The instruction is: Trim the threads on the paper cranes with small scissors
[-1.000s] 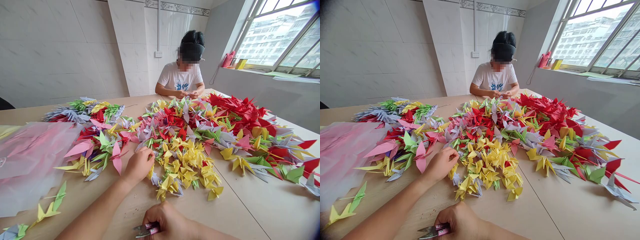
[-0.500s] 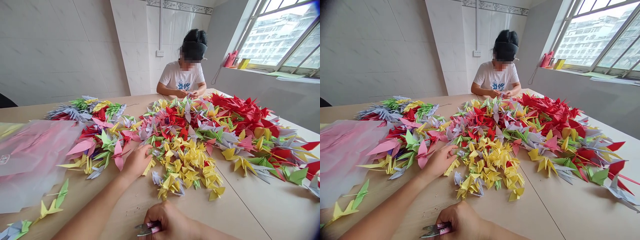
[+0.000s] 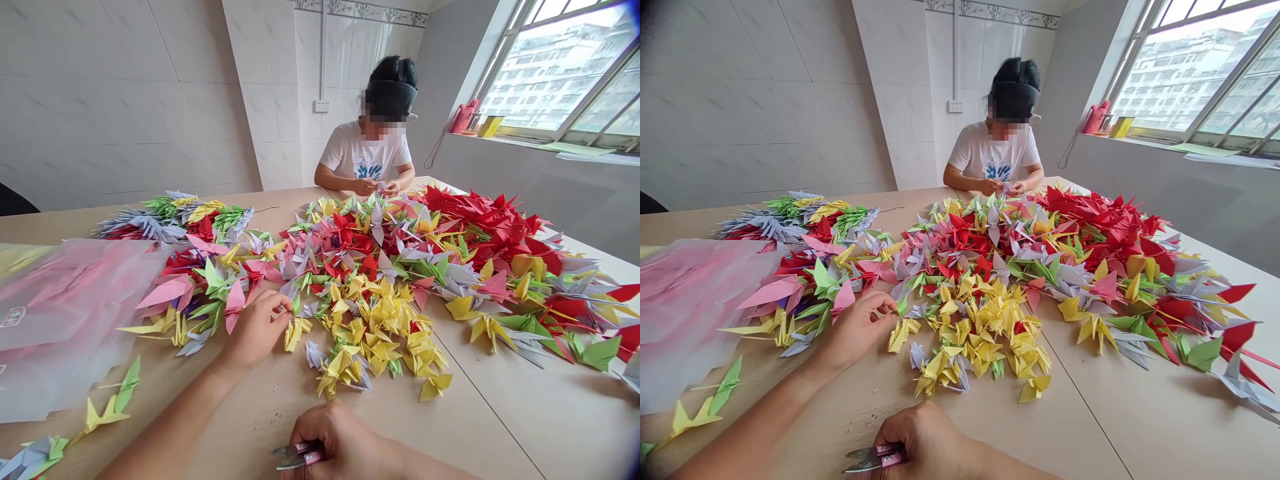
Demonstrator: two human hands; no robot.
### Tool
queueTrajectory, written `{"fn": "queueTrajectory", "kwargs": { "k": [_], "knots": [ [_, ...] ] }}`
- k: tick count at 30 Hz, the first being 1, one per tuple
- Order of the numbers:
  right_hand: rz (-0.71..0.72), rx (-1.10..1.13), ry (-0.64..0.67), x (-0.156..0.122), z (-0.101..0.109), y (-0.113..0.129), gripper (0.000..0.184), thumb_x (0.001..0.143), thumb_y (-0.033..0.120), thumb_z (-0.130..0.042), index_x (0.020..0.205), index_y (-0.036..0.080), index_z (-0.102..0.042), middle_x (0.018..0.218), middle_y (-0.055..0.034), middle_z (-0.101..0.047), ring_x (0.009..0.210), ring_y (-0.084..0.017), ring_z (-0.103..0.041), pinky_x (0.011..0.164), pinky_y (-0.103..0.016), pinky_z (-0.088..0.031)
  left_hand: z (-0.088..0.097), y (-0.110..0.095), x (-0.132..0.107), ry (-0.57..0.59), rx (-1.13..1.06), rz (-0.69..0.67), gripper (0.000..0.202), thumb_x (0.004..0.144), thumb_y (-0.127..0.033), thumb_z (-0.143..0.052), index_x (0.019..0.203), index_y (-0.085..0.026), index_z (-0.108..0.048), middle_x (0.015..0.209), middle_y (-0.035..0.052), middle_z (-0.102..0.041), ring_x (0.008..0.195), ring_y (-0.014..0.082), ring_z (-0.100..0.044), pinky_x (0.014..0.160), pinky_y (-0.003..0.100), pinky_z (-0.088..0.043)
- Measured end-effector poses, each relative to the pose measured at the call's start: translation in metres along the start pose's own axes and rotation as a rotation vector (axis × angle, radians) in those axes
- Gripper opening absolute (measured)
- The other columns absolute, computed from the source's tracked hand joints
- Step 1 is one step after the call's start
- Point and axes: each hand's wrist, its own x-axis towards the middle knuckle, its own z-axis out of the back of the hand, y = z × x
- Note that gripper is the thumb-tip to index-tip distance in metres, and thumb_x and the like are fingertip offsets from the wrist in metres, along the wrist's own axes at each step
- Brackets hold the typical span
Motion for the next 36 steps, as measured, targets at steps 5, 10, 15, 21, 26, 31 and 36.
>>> {"fn": "queueTrajectory", "kwargs": {
  "k": [5,10,15,21,26,31,36],
  "knots": [
    [0.005,0.008,-0.004,0.000,0.000,0.001,0.020,0.069,0.023,-0.066,0.059,0.016,-0.051,0.054,0.0067,-0.041,0.047,-0.005,-0.035,0.043,-0.016,-0.028,0.010,-0.011,-0.020,0.046,-0.161,0.037,0.006,0.079,-0.019,-0.047,0.080,-0.021,-0.053,0.087,0.0004,-0.060,0.079,0.0147,-0.058,0.070,0.025,-0.046],
    [-0.078,0.095,-0.029,0.000,0.003,0.011,0.022,0.076,0.028,-0.058,0.061,0.016,-0.049,0.052,0.0059,-0.039,0.047,-0.006,-0.034,0.042,-0.016,-0.027,0.014,-0.017,-0.043,0.114,-0.298,0.113,0.004,0.081,-0.022,-0.048,0.080,-0.021,-0.052,0.085,-0.0010,-0.061,0.080,0.0144,-0.059,0.073,0.024,-0.046],
    [-0.168,0.397,-0.235,0.006,0.000,0.004,0.052,0.078,0.065,-0.045,0.085,0.013,-0.054,0.062,0.0010,-0.047,0.049,-0.009,-0.044,0.041,-0.019,-0.037,0.018,-0.009,-0.065,0.121,-0.343,0.196,0.005,0.079,-0.024,-0.052,0.082,-0.022,-0.055,0.082,-0.0010,-0.060,0.080,0.0154,-0.059,0.074,0.024,-0.046],
    [-0.085,0.517,-0.483,0.010,0.005,-0.003,0.055,0.076,0.064,-0.051,0.098,0.015,-0.059,0.090,-0.0055,-0.054,0.069,-0.013,-0.050,0.062,-0.024,-0.046,0.014,0.005,-0.085,0.150,-0.527,0.297,0.006,0.079,-0.027,-0.053,0.082,-0.022,-0.054,0.075,-0.0011,-0.057,0.072,0.0155,-0.058,0.069,0.026,-0.048],
    [-0.054,0.476,-0.447,0.007,0.008,-0.002,0.051,0.081,0.062,-0.047,0.090,0.013,-0.058,0.071,0.0006,-0.050,0.051,-0.007,-0.034,0.047,-0.020,-0.029,-0.004,-0.001,-0.097,0.195,-0.485,0.186,0.010,0.077,-0.014,-0.049,0.074,-0.022,-0.055,0.089,0.0020,-0.059,0.075,0.0148,-0.058,0.066,0.022,-0.048],
    [0.004,0.431,-0.361,0.005,0.006,-0.003,0.044,0.075,0.054,-0.061,0.081,0.011,-0.059,0.061,0.0043,-0.038,0.058,-0.009,-0.031,0.051,-0.021,-0.026,-0.015,-0.009,-0.105,0.192,-0.372,0.040,0.018,0.076,-0.010,-0.048,0.074,-0.023,-0.060,0.085,0.0024,-0.056,0.078,0.0146,-0.059,0.069,0.019,-0.047],
    [-0.081,0.387,-0.355,0.004,0.006,0.001,0.042,0.074,0.053,-0.062,0.072,0.011,-0.057,0.057,0.0052,-0.038,0.056,-0.008,-0.030,0.048,-0.021,-0.023,-0.017,-0.003,-0.111,0.216,-0.345,0.025,0.018,0.078,-0.015,-0.048,0.066,-0.022,-0.059,0.069,0.0010,-0.050,0.062,0.0129,-0.054,0.058,0.018,-0.044]
  ]
}}
